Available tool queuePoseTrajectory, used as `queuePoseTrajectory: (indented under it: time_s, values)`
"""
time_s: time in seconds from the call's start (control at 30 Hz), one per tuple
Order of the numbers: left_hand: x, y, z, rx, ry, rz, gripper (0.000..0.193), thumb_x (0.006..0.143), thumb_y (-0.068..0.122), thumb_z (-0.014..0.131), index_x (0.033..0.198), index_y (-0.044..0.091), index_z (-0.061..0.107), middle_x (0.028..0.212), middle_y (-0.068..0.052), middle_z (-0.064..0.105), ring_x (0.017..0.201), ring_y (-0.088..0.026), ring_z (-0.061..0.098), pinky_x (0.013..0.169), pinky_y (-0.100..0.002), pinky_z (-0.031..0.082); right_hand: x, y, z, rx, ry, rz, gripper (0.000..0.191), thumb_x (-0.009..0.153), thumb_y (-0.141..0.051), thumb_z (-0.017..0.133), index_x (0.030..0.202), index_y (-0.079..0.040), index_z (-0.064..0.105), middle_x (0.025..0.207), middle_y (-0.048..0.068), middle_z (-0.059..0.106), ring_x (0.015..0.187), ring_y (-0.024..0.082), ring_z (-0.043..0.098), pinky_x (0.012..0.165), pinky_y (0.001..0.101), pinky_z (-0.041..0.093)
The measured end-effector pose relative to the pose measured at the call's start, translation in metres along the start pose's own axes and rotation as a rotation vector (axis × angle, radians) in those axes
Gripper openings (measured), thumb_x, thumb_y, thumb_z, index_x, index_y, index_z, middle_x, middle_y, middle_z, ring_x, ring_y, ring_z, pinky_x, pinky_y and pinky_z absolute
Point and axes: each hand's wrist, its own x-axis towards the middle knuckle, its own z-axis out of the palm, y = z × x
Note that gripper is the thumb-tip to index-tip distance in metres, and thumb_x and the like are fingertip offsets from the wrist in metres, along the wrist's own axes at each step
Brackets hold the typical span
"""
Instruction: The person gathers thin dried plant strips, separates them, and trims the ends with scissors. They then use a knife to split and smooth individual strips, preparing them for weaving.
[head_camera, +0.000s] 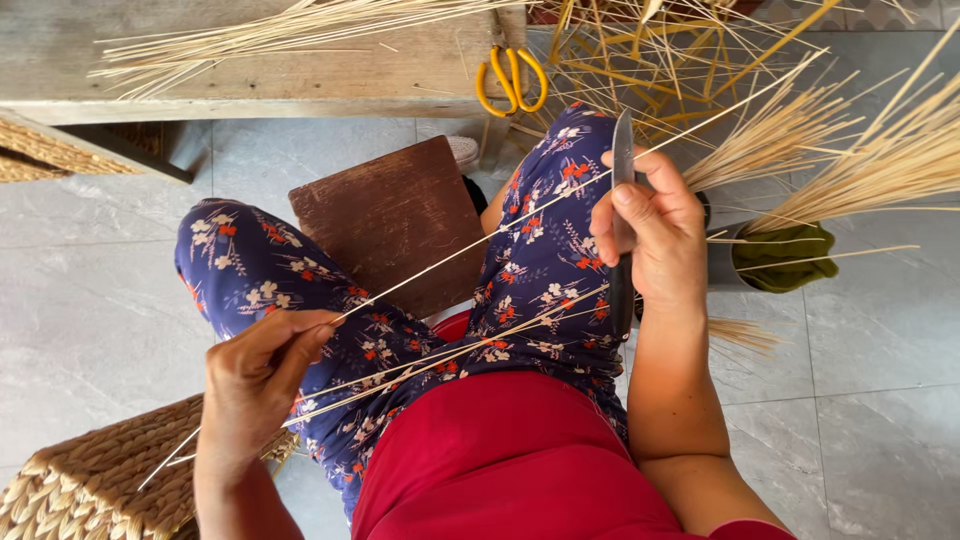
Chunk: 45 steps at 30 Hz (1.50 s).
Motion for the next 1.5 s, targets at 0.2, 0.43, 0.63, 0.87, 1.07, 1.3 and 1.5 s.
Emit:
queuePoseTrajectory:
  time_s: [0.2, 0.43, 0.63, 0.87, 1.07, 1.3, 1.5]
  values:
    - [-0.008, -0.024, -0.013, 0.003, 0.0, -0.061, 0.012, 0.091, 0.004, 0.072, 0.102, 0.005, 0.078, 0.082, -0.002, 0.076, 0.067, -0.006, 0.065, 0.056, -0.022, 0.052, 0.005, -0.002, -0.039, 0.051, 0.118, -0.053, 0.028, 0.109, -0.012, 0.063, 0.136, -0.003, 0.06, 0.082, 0.011, 0.066, 0.056, 0.014, 0.055, 0.049, 0.0263, 0.044]
    - [-0.019, -0.034, -0.029, 0.052, 0.026, -0.166, 0.014, 0.095, 0.007, 0.072, 0.106, 0.005, 0.079, 0.077, -0.003, 0.074, 0.066, -0.007, 0.062, 0.058, -0.023, 0.05, 0.003, -0.004, -0.085, 0.08, 0.284, -0.134, 0.023, 0.115, -0.008, 0.063, 0.138, -0.003, 0.059, 0.082, 0.011, 0.065, 0.054, 0.013, 0.054, 0.048, 0.0258, 0.042]
    - [-0.011, -0.03, -0.019, -0.077, 0.048, -0.155, 0.013, 0.096, 0.008, 0.069, 0.106, 0.004, 0.077, 0.085, -0.001, 0.075, 0.071, -0.005, 0.064, 0.064, -0.021, 0.053, 0.003, -0.015, -0.045, -0.007, 0.177, -0.096, 0.033, 0.114, -0.01, 0.062, 0.146, -0.005, 0.058, 0.081, 0.01, 0.065, 0.051, 0.013, 0.053, 0.046, 0.0244, 0.042]
    - [0.015, 0.002, 0.03, -0.245, -0.157, -0.067, 0.015, 0.099, 0.013, 0.066, 0.105, 0.004, 0.077, 0.076, -0.001, 0.071, 0.064, -0.004, 0.061, 0.056, -0.022, 0.049, -0.029, 0.024, 0.084, -0.222, -0.443, 0.319, 0.052, 0.099, -0.005, 0.054, 0.15, -0.005, 0.043, 0.075, 0.009, 0.07, 0.052, 0.008, 0.062, 0.045, 0.02, 0.048]
    - [0.017, 0.005, 0.029, -0.234, -0.221, -0.081, 0.015, 0.099, 0.013, 0.067, 0.105, 0.004, 0.077, 0.073, -0.001, 0.071, 0.061, -0.004, 0.058, 0.054, -0.022, 0.048, -0.026, 0.034, 0.082, -0.206, -0.382, 0.225, 0.034, 0.106, -0.009, 0.052, 0.139, -0.002, 0.047, 0.082, 0.011, 0.071, 0.056, 0.009, 0.062, 0.049, 0.0197, 0.047]
    - [0.005, -0.021, 0.013, -0.277, -0.228, -0.14, 0.018, 0.097, 0.014, 0.067, 0.106, 0.003, 0.078, 0.076, 0.0, 0.07, 0.065, -0.005, 0.056, 0.054, -0.021, 0.045, -0.007, 0.024, 0.031, -0.09, -0.098, 0.113, 0.033, 0.108, -0.012, 0.056, 0.138, -0.002, 0.05, 0.084, 0.012, 0.069, 0.059, 0.012, 0.061, 0.052, 0.0247, 0.05]
    - [-0.004, -0.041, -0.006, -0.265, -0.237, -0.224, 0.019, 0.093, 0.013, 0.068, 0.104, 0.002, 0.078, 0.08, 0.001, 0.075, 0.063, -0.007, 0.058, 0.055, -0.022, 0.048, 0.005, 0.005, -0.01, -0.097, 0.052, -0.039, 0.029, 0.109, -0.014, 0.06, 0.136, -0.002, 0.055, 0.084, 0.013, 0.067, 0.058, 0.015, 0.059, 0.051, 0.026, 0.046]
